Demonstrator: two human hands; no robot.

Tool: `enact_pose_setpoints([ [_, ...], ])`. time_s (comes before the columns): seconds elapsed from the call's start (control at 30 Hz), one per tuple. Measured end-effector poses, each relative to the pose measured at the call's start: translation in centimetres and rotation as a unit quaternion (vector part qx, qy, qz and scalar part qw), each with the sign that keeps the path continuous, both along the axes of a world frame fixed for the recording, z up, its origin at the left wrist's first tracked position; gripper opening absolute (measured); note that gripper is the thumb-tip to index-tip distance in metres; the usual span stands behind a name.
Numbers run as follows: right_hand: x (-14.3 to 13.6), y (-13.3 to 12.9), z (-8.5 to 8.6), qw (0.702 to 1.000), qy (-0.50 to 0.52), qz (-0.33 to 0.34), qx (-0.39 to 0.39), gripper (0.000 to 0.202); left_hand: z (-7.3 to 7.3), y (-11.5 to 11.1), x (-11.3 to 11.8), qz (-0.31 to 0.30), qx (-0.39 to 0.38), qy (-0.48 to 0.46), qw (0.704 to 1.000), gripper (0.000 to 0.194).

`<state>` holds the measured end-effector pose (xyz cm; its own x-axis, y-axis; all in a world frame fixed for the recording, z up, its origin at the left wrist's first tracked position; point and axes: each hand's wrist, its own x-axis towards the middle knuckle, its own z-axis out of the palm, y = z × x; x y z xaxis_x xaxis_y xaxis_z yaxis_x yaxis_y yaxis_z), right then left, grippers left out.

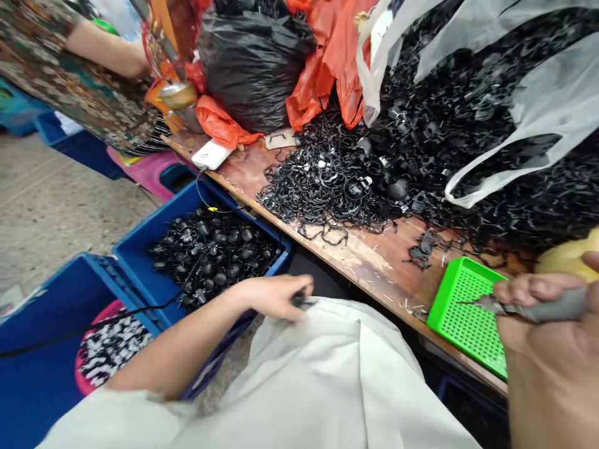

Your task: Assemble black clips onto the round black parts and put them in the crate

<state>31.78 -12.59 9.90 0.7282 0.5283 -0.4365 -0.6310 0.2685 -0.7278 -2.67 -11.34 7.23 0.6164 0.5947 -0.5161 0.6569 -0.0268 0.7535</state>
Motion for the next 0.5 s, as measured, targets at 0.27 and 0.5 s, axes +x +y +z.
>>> enact_pose_setpoints([
  [0.27, -2.8, 2.2, -2.6, 0.931, -0.318, 0.165, 0.074, 0.035, -5.2, -5.5, -12.5, 0.136, 0.025, 0.383, 0.913, 0.062],
  [0.5, -1.5, 4.7, -3.7, 0.901, -0.399, 0.167, 0.048, 0.053, -2.6, -1.5, -4.3, 0.072, 0.084, 0.099, 0.989, 0.039],
])
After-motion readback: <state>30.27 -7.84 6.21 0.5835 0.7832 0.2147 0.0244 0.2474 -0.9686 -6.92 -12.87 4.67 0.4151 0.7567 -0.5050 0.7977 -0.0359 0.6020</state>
